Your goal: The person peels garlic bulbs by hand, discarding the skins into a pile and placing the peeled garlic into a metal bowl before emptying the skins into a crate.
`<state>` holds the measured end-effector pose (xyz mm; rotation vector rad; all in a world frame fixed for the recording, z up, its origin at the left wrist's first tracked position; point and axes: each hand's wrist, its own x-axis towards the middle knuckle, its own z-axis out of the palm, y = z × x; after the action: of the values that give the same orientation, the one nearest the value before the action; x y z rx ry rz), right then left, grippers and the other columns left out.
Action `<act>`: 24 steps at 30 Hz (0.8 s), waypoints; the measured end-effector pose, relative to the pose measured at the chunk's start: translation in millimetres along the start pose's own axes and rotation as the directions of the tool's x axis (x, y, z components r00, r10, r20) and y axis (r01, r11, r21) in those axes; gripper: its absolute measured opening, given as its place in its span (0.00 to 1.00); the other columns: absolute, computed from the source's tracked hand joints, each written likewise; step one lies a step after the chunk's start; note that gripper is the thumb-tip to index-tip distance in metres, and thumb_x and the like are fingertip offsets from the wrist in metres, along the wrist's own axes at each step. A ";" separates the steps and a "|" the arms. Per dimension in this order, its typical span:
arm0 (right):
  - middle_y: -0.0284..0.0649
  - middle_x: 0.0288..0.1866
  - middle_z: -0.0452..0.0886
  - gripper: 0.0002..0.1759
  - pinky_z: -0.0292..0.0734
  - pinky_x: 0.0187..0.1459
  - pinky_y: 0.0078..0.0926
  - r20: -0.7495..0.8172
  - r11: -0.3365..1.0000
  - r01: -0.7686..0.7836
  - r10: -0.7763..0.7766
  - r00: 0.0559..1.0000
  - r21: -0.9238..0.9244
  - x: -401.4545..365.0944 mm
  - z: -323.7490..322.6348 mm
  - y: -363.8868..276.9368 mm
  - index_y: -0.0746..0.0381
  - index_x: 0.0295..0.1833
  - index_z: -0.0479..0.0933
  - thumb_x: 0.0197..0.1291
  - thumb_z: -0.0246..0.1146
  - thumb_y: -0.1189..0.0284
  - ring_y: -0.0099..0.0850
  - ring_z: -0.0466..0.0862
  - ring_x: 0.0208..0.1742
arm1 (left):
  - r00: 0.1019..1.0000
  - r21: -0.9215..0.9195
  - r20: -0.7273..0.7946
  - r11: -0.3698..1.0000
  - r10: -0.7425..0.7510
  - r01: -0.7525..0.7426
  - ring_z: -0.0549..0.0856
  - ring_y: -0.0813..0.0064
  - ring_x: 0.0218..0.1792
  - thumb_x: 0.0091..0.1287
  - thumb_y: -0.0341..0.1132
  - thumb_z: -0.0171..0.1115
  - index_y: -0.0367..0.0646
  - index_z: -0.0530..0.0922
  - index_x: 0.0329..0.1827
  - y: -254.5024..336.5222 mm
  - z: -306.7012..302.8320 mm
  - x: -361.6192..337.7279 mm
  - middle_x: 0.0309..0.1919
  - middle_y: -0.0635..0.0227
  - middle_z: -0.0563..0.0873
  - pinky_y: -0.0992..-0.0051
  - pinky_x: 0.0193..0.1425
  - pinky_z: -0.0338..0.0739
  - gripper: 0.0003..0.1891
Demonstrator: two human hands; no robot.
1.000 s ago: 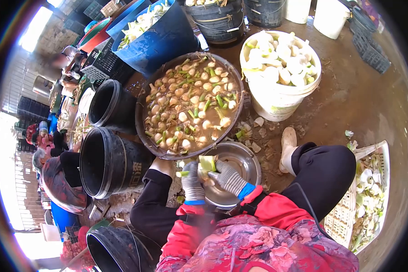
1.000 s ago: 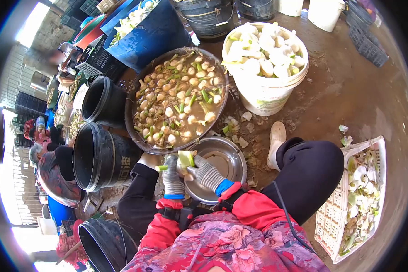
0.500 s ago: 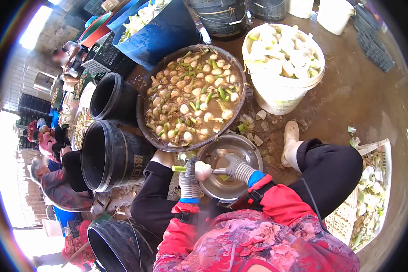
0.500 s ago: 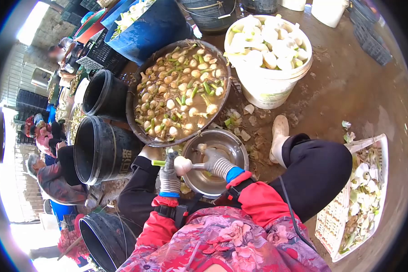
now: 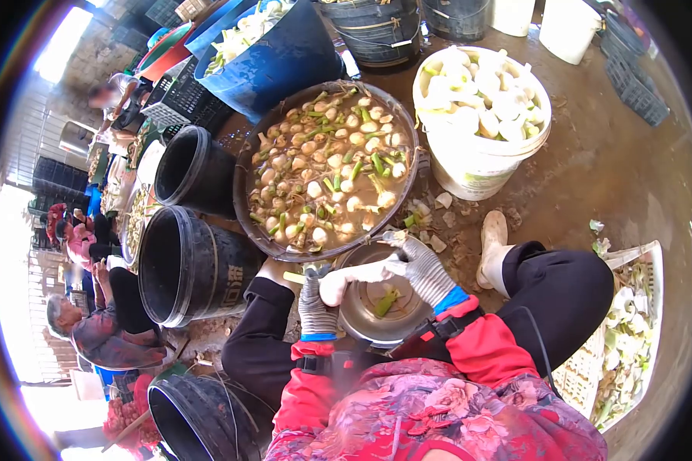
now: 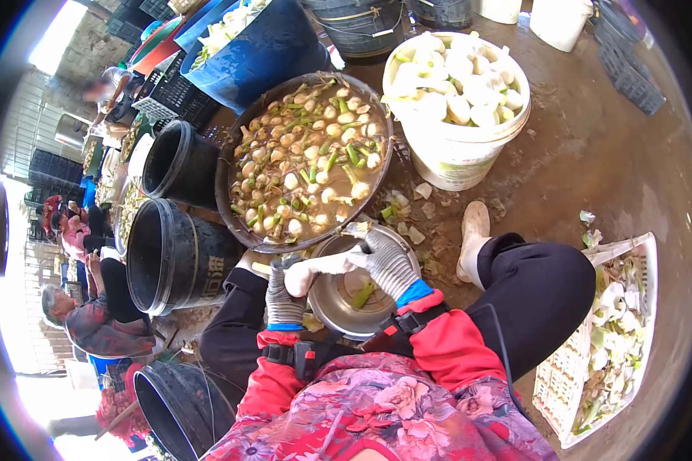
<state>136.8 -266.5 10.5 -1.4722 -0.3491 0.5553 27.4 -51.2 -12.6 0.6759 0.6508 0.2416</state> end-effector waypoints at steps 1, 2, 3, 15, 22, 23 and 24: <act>0.33 0.33 0.76 0.22 0.72 0.39 0.21 -0.061 0.995 0.074 -0.078 0.995 -0.063 1.2 -3.4 2.2 0.64 0.58 0.73 0.55 0.62 0.76 0.20 0.74 0.32 | 0.999 -0.055 -0.034 0.998 -0.009 0.007 0.82 0.70 0.38 0.65 0.45 0.62 0.41 0.76 0.46 2.5 -2.4 0.1 0.37 0.67 0.82 0.71 0.49 0.78 0.17; 0.33 0.35 0.77 0.22 0.72 0.40 0.20 -0.033 1.000 -0.018 0.017 0.999 -0.015 -1.8 -8.2 -15.1 0.63 0.58 0.73 0.55 0.61 0.77 0.21 0.74 0.33 | 0.997 -0.111 -0.069 0.994 -0.018 0.011 0.82 0.70 0.39 0.65 0.46 0.62 0.43 0.76 0.48 4.8 -5.9 0.0 0.37 0.68 0.82 0.71 0.49 0.78 0.17; 0.33 0.37 0.77 0.22 0.73 0.42 0.20 -0.068 0.994 -0.045 0.052 0.996 0.099 -2.5 -10.5 -21.3 0.63 0.58 0.73 0.56 0.61 0.77 0.20 0.75 0.34 | 0.994 -0.060 -0.104 0.998 0.012 -0.018 0.81 0.71 0.39 0.66 0.50 0.57 0.47 0.76 0.47 3.1 -16.1 6.7 0.38 0.70 0.82 0.70 0.46 0.78 0.18; 0.45 0.39 0.83 0.15 0.77 0.45 0.34 0.181 0.777 0.223 -0.142 0.973 -0.589 -11.4 13.5 71.8 0.63 0.51 0.75 0.63 0.58 0.66 0.42 0.83 0.38 | 0.951 -0.195 -0.232 0.967 -0.206 0.162 0.83 0.57 0.38 0.64 0.64 0.48 0.43 0.72 0.55 -10.7 -39.5 -3.4 0.42 0.59 0.82 0.62 0.37 0.84 0.32; 0.51 0.45 0.82 0.20 0.77 0.47 0.41 0.289 0.511 0.073 0.358 0.888 -0.856 -3.6 15.8 88.5 0.61 0.58 0.73 0.70 0.45 0.62 0.50 0.82 0.42 | 0.888 -0.251 -0.296 0.925 -0.353 0.285 0.79 0.61 0.50 0.67 0.47 0.53 0.38 0.67 0.56 -30.0 -10.0 -0.7 0.52 0.56 0.77 0.61 0.52 0.79 0.23; 0.51 0.46 0.81 0.20 0.77 0.47 0.41 0.265 0.617 -0.128 0.504 0.822 -0.777 -3.1 19.7 76.6 0.61 0.58 0.73 0.70 0.44 0.63 0.50 0.82 0.43 | 0.984 0.220 -0.164 0.970 -0.065 0.101 0.80 0.63 0.48 0.65 0.42 0.57 0.38 0.67 0.55 -27.0 -16.3 28.5 0.50 0.56 0.78 0.65 0.52 0.78 0.21; 0.51 0.47 0.81 0.20 0.77 0.47 0.41 0.266 0.665 -0.337 0.634 0.726 -0.666 -4.0 24.9 54.9 0.62 0.58 0.73 0.70 0.43 0.64 0.51 0.82 0.43 | 0.984 0.601 0.086 0.780 0.154 -0.174 0.81 0.66 0.46 0.63 0.38 0.61 0.37 0.67 0.54 -19.7 -17.6 51.1 0.48 0.56 0.79 0.69 0.52 0.78 0.21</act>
<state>112.3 -247.5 -41.3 -2.0410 -0.5325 1.3923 56.1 -36.4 -60.2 1.3652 0.6387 0.1787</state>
